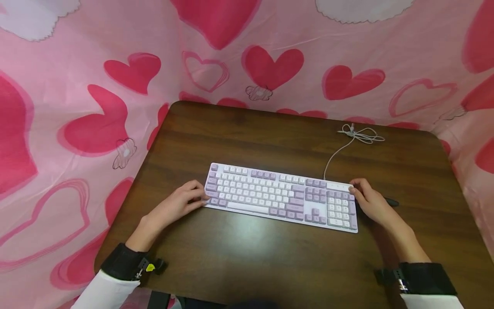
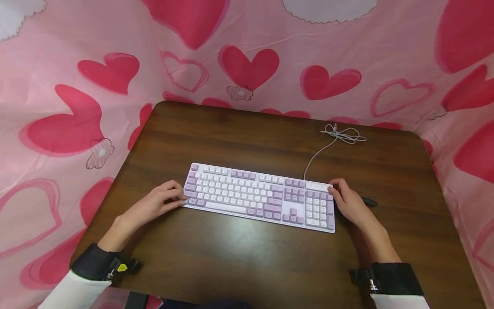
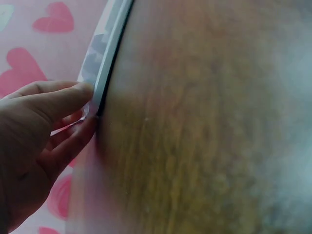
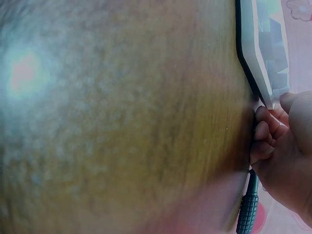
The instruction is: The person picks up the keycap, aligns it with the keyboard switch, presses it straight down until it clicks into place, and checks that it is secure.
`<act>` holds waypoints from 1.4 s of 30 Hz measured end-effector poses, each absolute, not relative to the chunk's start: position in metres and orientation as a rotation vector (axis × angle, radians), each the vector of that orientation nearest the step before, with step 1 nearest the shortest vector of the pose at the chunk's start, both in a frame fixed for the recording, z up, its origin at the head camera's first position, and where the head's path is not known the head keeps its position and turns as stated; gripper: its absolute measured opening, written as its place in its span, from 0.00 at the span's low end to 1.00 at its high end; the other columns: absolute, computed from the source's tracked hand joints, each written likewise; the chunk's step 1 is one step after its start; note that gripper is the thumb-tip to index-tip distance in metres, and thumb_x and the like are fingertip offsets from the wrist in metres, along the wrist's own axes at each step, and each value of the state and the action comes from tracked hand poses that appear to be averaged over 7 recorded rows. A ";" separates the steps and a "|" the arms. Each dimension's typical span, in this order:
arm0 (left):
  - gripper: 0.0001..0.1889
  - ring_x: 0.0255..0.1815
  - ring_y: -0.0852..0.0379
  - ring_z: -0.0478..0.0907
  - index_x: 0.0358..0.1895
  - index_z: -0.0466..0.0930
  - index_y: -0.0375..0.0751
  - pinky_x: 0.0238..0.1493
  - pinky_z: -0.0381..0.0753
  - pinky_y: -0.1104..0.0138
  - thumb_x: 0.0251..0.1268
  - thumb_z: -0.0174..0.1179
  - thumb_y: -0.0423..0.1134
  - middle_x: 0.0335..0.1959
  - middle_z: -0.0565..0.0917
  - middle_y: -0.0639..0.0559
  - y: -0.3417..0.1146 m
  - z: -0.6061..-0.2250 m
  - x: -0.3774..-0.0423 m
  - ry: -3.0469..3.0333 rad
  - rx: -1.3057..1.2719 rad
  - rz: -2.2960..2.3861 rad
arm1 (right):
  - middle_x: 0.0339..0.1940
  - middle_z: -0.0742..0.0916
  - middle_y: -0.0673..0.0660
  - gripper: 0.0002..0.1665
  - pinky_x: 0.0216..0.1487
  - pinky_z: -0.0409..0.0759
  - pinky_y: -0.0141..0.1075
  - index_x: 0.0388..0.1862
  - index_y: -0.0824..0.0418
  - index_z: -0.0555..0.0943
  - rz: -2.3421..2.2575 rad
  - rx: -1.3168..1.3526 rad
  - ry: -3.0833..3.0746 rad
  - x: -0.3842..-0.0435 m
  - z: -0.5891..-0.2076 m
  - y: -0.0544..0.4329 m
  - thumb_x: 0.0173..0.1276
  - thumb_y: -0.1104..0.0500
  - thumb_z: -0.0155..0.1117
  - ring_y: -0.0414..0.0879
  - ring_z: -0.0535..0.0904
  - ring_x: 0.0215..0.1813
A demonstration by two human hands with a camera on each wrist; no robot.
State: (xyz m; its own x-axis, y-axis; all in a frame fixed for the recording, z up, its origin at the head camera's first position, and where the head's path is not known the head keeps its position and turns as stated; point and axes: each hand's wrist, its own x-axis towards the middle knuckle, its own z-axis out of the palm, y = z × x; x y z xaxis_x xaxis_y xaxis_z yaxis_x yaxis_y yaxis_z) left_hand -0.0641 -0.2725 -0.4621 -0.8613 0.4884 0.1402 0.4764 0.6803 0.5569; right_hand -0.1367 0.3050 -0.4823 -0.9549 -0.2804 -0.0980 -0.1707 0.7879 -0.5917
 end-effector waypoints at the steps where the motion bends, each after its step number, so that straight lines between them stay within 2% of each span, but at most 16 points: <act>1: 0.11 0.45 0.60 0.74 0.45 0.89 0.49 0.47 0.81 0.67 0.61 0.75 0.32 0.43 0.79 0.58 -0.273 -0.463 -0.063 2.859 0.811 0.943 | 0.48 0.83 0.71 0.19 0.50 0.74 0.62 0.65 0.68 0.66 -0.904 -0.360 2.795 -0.136 -0.483 0.304 0.86 0.55 0.48 0.67 0.80 0.47; 8: 0.13 0.45 0.60 0.76 0.47 0.88 0.49 0.48 0.82 0.67 0.62 0.75 0.32 0.45 0.80 0.57 -0.277 -0.464 -0.055 2.834 0.772 0.996 | 0.46 0.84 0.71 0.18 0.49 0.75 0.62 0.64 0.68 0.67 -0.912 -0.351 2.808 -0.129 -0.485 0.301 0.86 0.56 0.47 0.67 0.81 0.46; 14: 0.20 0.46 0.58 0.81 0.55 0.83 0.47 0.51 0.87 0.64 0.60 0.76 0.33 0.51 0.80 0.52 -0.278 -0.460 -0.048 2.776 0.716 1.035 | 0.47 0.84 0.70 0.20 0.49 0.75 0.60 0.66 0.67 0.67 -0.917 -0.320 2.800 -0.123 -0.486 0.298 0.87 0.54 0.47 0.65 0.81 0.46; 18: 0.23 0.49 0.55 0.81 0.58 0.80 0.44 0.51 0.87 0.62 0.59 0.76 0.32 0.52 0.81 0.50 -0.279 -0.460 -0.046 2.773 0.698 1.068 | 0.47 0.85 0.70 0.21 0.48 0.76 0.58 0.66 0.67 0.68 -0.919 -0.289 2.811 -0.118 -0.486 0.297 0.86 0.53 0.49 0.64 0.82 0.46; 26: 0.23 0.49 0.54 0.82 0.57 0.81 0.43 0.51 0.87 0.61 0.59 0.76 0.31 0.53 0.81 0.49 -0.275 -0.460 -0.044 2.772 0.649 1.132 | 0.30 0.85 0.55 0.19 0.39 0.73 0.42 0.58 0.69 0.76 -0.906 -0.272 2.881 -0.110 -0.479 0.297 0.83 0.53 0.56 0.46 0.78 0.34; 29: 0.22 0.48 0.54 0.82 0.57 0.81 0.42 0.51 0.87 0.61 0.60 0.75 0.30 0.52 0.81 0.48 -0.274 -0.461 -0.045 2.798 0.625 1.133 | 0.29 0.85 0.56 0.17 0.38 0.75 0.44 0.55 0.69 0.77 -0.880 -0.318 2.906 -0.111 -0.477 0.295 0.83 0.55 0.56 0.48 0.79 0.33; 31: 0.21 0.48 0.54 0.82 0.57 0.82 0.41 0.50 0.87 0.60 0.61 0.75 0.31 0.52 0.81 0.47 -0.272 -0.461 -0.047 2.814 0.625 1.123 | 0.32 0.87 0.61 0.15 0.40 0.79 0.51 0.54 0.71 0.77 -0.848 -0.360 2.936 -0.113 -0.475 0.293 0.82 0.58 0.56 0.53 0.82 0.35; 35: 0.21 0.48 0.53 0.83 0.57 0.81 0.41 0.51 0.87 0.60 0.61 0.74 0.30 0.52 0.81 0.47 -0.269 -0.461 -0.051 2.821 0.646 1.097 | 0.37 0.86 0.68 0.15 0.44 0.79 0.60 0.52 0.74 0.76 -0.773 -0.380 2.956 -0.119 -0.469 0.288 0.82 0.60 0.55 0.61 0.82 0.38; 42: 0.22 0.49 0.52 0.83 0.59 0.81 0.42 0.53 0.87 0.59 0.63 0.74 0.31 0.53 0.81 0.46 -0.266 -0.462 -0.059 2.830 0.621 1.084 | 0.37 0.86 0.70 0.15 0.43 0.79 0.60 0.50 0.75 0.76 -0.727 -0.375 2.989 -0.131 -0.463 0.284 0.82 0.61 0.54 0.61 0.81 0.37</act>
State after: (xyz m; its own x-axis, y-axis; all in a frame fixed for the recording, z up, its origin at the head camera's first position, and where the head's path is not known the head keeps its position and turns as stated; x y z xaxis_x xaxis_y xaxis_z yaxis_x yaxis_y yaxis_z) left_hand -0.0585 -0.2660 -0.4617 -0.9184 0.3838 0.0965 0.3501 0.6742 0.6503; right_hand -0.1314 0.2841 -0.4627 -0.9699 -0.2430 0.0159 -0.2231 0.8608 -0.4573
